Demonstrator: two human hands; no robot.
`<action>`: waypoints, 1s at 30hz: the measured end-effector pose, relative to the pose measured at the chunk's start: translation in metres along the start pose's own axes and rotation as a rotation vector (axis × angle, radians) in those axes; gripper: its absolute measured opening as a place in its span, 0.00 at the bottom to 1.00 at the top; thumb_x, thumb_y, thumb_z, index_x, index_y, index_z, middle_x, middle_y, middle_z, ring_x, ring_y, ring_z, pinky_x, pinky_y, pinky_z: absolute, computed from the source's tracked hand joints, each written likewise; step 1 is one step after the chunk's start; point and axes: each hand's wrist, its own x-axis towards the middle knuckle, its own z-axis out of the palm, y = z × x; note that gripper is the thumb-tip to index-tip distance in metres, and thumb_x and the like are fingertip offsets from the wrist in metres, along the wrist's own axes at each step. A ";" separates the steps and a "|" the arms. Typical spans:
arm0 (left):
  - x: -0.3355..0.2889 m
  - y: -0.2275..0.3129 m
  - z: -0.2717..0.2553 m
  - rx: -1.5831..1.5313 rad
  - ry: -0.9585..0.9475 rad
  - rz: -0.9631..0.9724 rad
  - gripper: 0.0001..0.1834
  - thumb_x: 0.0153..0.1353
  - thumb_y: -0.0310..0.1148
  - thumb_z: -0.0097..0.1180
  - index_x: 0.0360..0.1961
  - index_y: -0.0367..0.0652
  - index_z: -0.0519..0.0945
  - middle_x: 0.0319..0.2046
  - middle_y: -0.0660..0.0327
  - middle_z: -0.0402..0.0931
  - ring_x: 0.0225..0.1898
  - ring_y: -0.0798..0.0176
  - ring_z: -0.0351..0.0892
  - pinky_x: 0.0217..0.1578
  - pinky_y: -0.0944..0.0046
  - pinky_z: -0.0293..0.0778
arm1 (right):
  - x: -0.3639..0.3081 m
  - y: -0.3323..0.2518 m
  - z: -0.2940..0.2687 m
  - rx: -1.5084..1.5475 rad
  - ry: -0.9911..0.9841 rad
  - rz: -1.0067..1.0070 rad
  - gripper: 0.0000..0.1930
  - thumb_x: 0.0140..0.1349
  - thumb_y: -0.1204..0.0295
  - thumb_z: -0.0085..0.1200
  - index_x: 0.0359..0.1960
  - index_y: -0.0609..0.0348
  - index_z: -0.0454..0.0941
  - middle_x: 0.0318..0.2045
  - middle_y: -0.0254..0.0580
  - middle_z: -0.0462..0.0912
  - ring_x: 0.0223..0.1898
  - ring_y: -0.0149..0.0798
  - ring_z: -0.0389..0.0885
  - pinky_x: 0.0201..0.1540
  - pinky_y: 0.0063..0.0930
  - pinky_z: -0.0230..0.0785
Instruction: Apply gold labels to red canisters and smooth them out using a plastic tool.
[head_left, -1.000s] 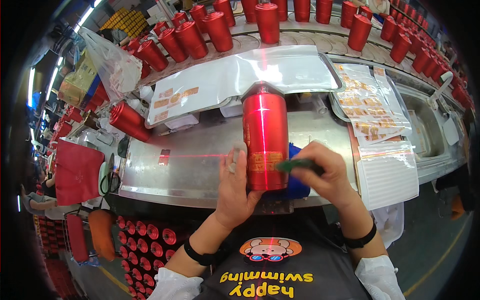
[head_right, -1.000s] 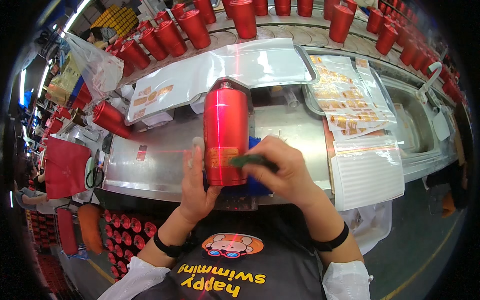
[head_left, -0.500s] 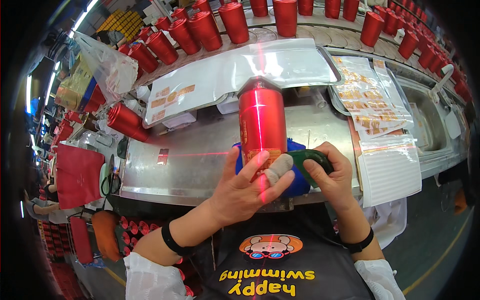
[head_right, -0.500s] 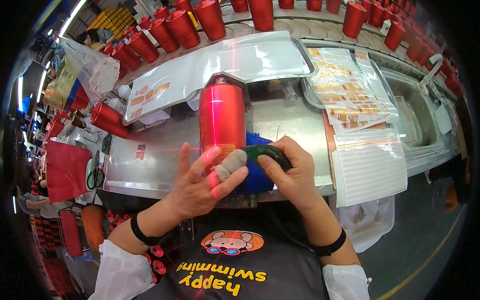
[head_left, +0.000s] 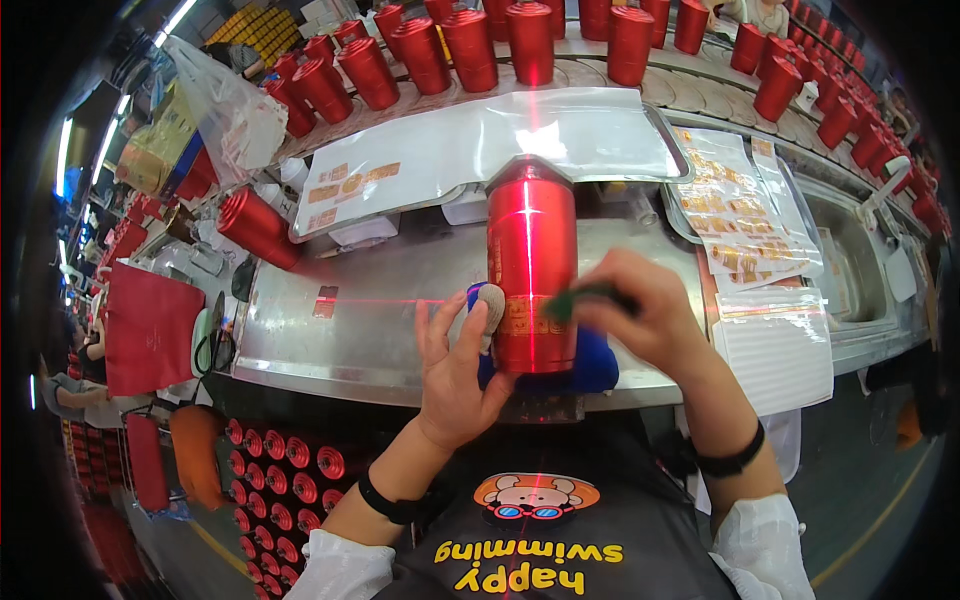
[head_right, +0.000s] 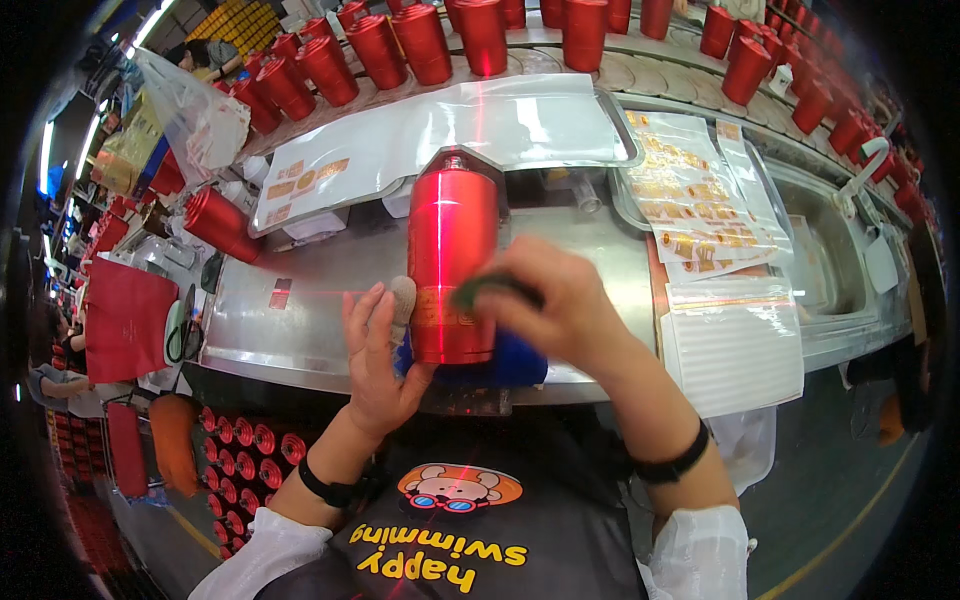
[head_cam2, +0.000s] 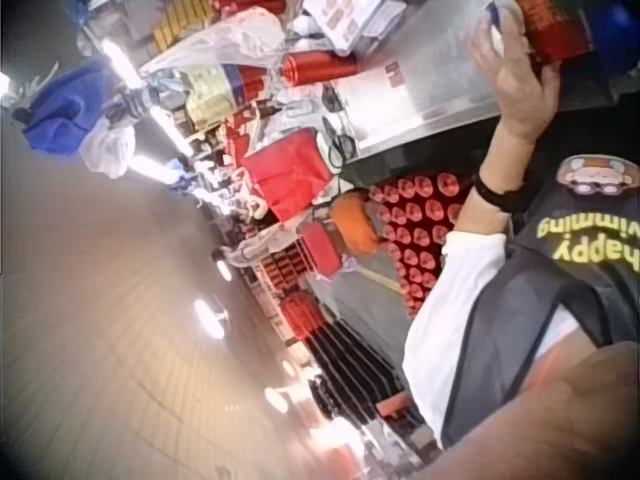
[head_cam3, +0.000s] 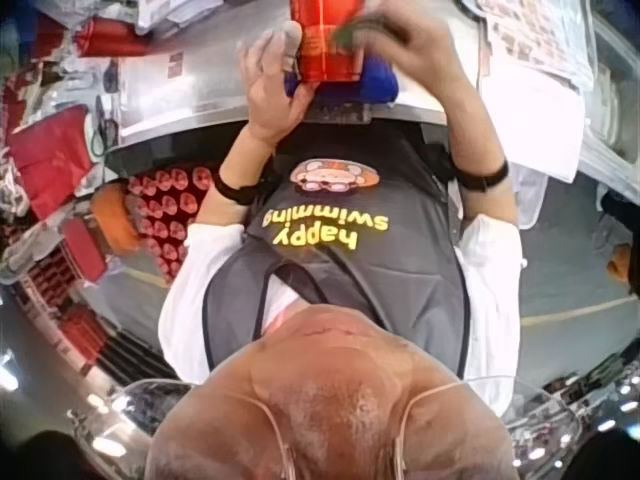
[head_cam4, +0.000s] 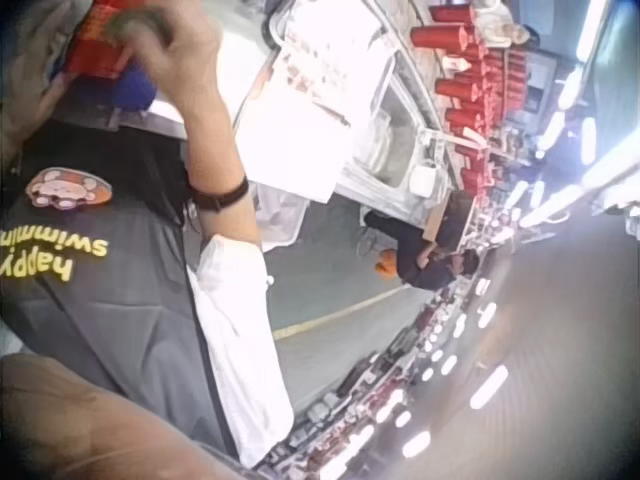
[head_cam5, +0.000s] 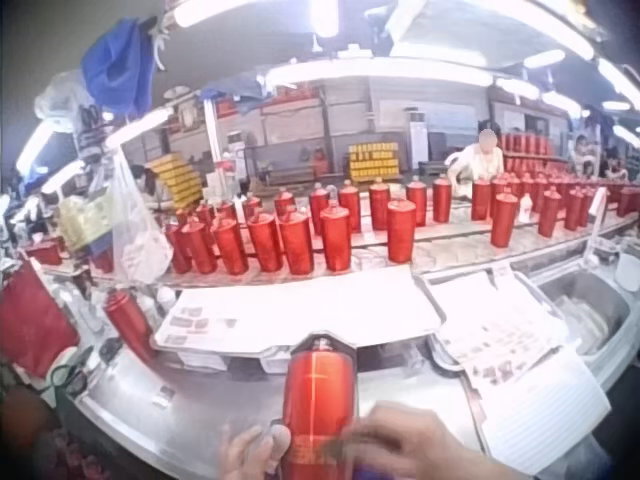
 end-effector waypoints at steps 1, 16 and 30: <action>0.001 0.000 -0.001 -0.017 0.013 -0.020 0.42 0.50 0.35 0.70 0.65 0.34 0.66 0.60 0.51 0.72 0.65 0.44 0.63 0.67 0.31 0.43 | 0.005 -0.003 0.001 -0.073 0.210 0.028 0.13 0.49 0.79 0.67 0.39 0.59 0.83 0.30 0.39 0.79 0.32 0.40 0.78 0.35 0.31 0.68; 0.006 -0.002 -0.004 -0.055 0.045 -0.036 0.45 0.50 0.38 0.70 0.67 0.33 0.63 0.60 0.46 0.69 0.66 0.47 0.63 0.67 0.31 0.42 | 0.005 -0.011 0.004 -0.116 -0.133 -0.157 0.11 0.52 0.76 0.66 0.38 0.59 0.82 0.27 0.40 0.77 0.29 0.42 0.77 0.32 0.30 0.67; 0.005 -0.003 -0.010 0.048 0.001 0.067 0.42 0.54 0.43 0.67 0.64 0.29 0.64 0.57 0.42 0.71 0.62 0.43 0.67 0.68 0.32 0.43 | 0.005 0.003 0.002 -0.124 -0.096 -0.150 0.08 0.57 0.77 0.63 0.37 0.64 0.79 0.26 0.42 0.76 0.26 0.37 0.75 0.29 0.27 0.65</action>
